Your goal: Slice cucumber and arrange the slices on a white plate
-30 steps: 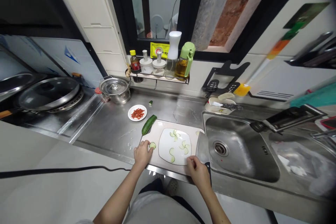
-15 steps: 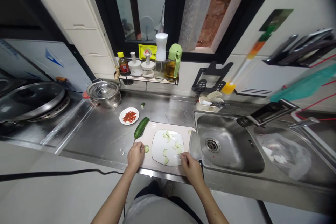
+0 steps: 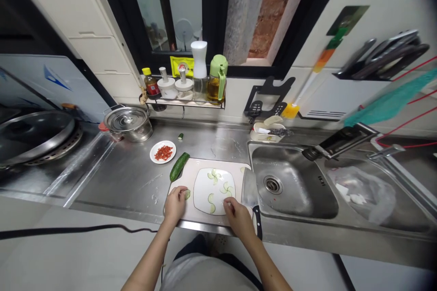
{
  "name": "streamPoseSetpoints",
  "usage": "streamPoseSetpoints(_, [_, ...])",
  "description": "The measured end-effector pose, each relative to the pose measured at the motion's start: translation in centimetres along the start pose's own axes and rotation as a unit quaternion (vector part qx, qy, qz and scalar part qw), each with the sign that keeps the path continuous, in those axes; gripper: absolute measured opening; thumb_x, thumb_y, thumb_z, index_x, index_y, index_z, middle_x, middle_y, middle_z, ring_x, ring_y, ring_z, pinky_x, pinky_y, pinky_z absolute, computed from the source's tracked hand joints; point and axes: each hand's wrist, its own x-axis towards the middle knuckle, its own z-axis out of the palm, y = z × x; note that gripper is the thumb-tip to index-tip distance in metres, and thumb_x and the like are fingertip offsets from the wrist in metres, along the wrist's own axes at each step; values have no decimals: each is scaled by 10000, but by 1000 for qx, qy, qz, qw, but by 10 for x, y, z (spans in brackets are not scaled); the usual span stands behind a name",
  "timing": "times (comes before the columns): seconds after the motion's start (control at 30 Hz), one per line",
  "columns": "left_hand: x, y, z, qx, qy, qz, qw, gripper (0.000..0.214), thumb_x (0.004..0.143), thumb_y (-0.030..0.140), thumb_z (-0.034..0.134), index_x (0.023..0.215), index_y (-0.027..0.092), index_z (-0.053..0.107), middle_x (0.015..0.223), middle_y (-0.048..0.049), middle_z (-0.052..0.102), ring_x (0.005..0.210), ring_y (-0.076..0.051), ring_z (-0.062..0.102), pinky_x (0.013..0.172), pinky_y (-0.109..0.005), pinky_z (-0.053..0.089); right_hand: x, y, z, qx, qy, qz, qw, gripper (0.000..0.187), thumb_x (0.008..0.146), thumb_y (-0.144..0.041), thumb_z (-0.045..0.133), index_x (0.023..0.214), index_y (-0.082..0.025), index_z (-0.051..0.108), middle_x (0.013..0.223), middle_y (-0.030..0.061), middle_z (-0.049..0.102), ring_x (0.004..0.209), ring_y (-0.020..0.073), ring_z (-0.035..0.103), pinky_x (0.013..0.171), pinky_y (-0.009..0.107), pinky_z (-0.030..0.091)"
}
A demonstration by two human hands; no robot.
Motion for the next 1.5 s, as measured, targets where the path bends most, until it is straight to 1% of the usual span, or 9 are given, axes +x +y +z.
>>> streamPoseSetpoints(0.27, [-8,48,4,-279,-69,-14,958,286,751,397,596,893,152,637,771,-32,648,687,-132,575,682,-249,459,16,-31,11,108,-31,-57,992,319,859,-400,482,1067,-200,619,852,35,649,693,152,573,663,265,444])
streamPoseSetpoints(0.43, [-14,74,0,-305,-110,2,946,334,710,458,638,867,163,636,779,-30,628,713,-133,558,704,-252,449,31,-45,7,176,-38,-73,981,296,834,-379,526,1043,-197,626,891,34,661,775,152,587,732,275,471])
streamPoseSetpoints(0.67, [-22,88,-2,-348,-137,-5,928,350,691,452,684,878,161,632,767,-24,626,716,-128,561,699,-243,449,37,-57,2,239,-48,-69,967,173,808,-333,540,825,-188,633,756,7,655,707,136,572,693,250,455])
streamPoseSetpoints(0.8, [-22,92,-2,-397,-147,-53,904,436,668,486,722,921,146,622,660,23,573,556,-68,477,542,-186,366,42,-60,-1,266,-15,-44,963,170,788,-337,544,778,-184,617,700,0,616,666,132,543,655,245,442])
streamPoseSetpoints(0.97, [-23,100,-4,-460,-250,-193,829,519,765,625,588,928,132,590,696,-15,611,484,-47,454,438,-162,279,47,-70,-9,318,-3,-51,947,175,776,-348,557,777,-180,605,720,1,607,690,132,540,676,253,448])
streamPoseSetpoints(1.1, [-21,105,-7,-518,-312,-245,758,400,833,517,568,924,130,611,721,-28,613,532,-56,507,461,-158,344,46,-73,-13,304,-11,-64,951,167,769,-335,554,781,-182,620,767,9,630,747,138,555,664,244,431])
streamPoseSetpoints(1.17, [-19,107,-10,-546,-285,-226,755,314,811,404,634,995,151,612,744,-12,612,559,-54,527,480,-148,367,46,-71,-14,282,-5,-68,957,167,760,-335,555,774,-185,628,776,13,637,770,147,559,650,244,416])
streamPoseSetpoints(1.27, [-17,109,-15,-563,-242,-202,764,407,713,296,747,1074,177,601,742,10,602,582,-47,545,505,-134,388,45,-67,-14,273,12,-71,959,158,748,-342,568,735,-192,618,786,18,641,783,156,560,652,253,408])
streamPoseSetpoints(1.5, [-16,108,-17,-542,-189,-171,801,539,583,295,834,1069,167,640,698,34,566,566,-29,502,505,-136,331,39,-71,-10,295,-20,-44,954,136,729,-337,604,728,-202,596,732,-5,620,701,140,541,631,257,413])
